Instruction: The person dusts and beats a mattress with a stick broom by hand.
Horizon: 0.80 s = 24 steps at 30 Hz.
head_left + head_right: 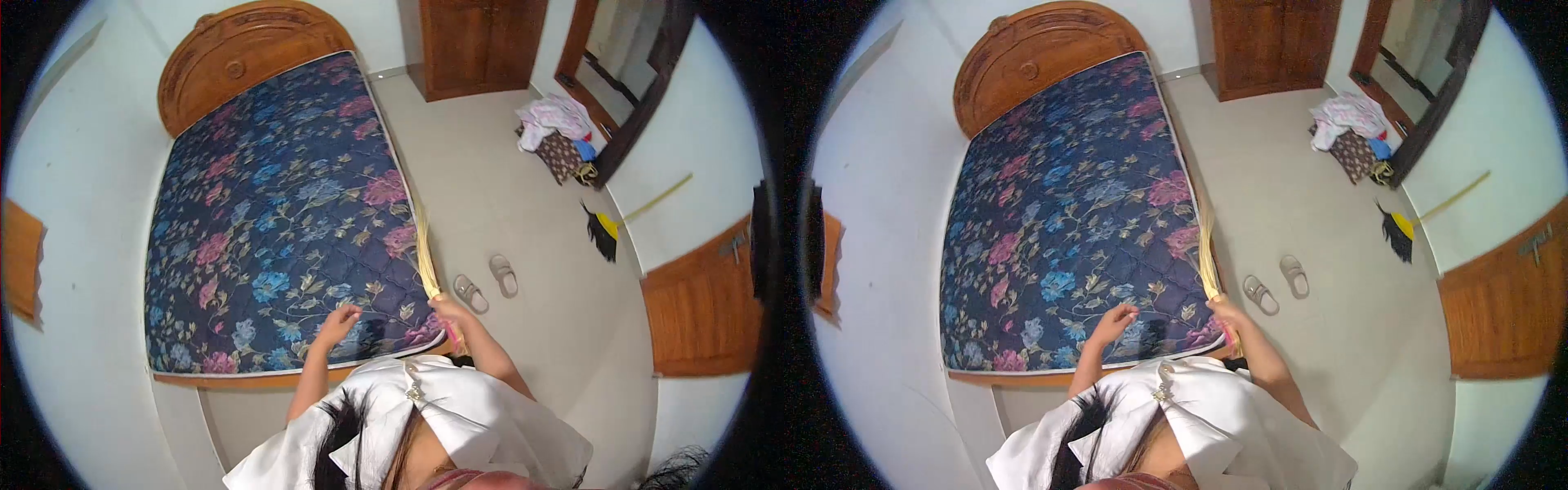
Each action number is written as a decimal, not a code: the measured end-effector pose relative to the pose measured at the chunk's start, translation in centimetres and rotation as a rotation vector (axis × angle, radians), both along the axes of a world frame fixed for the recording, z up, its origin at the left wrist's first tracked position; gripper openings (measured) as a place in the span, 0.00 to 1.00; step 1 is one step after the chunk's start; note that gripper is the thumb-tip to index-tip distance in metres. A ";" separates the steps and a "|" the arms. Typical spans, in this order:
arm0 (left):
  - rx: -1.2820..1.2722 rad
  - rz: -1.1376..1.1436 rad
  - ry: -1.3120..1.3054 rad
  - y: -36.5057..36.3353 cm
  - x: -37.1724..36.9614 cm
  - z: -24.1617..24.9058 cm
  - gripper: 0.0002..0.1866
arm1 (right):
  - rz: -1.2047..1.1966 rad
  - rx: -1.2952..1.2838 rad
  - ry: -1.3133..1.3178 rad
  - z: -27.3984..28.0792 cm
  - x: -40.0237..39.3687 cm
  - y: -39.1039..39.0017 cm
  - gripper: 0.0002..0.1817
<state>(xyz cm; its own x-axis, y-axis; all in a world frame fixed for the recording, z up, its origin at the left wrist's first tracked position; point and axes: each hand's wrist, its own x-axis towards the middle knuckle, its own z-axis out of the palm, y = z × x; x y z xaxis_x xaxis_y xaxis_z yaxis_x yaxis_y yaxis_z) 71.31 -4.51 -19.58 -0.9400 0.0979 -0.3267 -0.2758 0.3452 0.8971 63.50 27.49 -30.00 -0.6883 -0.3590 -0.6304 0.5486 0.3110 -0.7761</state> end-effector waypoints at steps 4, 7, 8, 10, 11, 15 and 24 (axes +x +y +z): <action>0.064 -0.129 0.035 2.5 -2.3 0.6 0.11 | -0.443 -0.107 -0.057 7.6 0.6 4.3 0.07; -0.021 -0.222 -0.040 3.2 -3.0 0.6 0.13 | -0.815 -0.005 0.170 6.9 0.0 10.5 0.07; -0.028 -0.226 -0.043 3.6 -3.2 0.6 0.13 | -0.991 0.049 0.300 6.8 -0.3 11.4 0.07; -0.071 -0.208 -0.013 4.4 -2.8 0.2 0.13 | -1.318 0.162 0.392 4.5 -1.7 12.7 0.14; -0.058 -0.175 -0.030 5.1 -2.6 0.2 0.13 | -1.365 0.338 0.385 -0.9 -3.1 12.5 0.15; -0.152 -0.063 -0.039 10.2 -2.4 0.8 0.11 | -0.345 -0.125 -0.093 -9.9 -2.6 5.8 0.16; -0.116 0.015 -0.187 23.4 -5.2 4.4 0.11 | -0.926 -0.235 -0.030 1.8 -10.0 22.9 0.10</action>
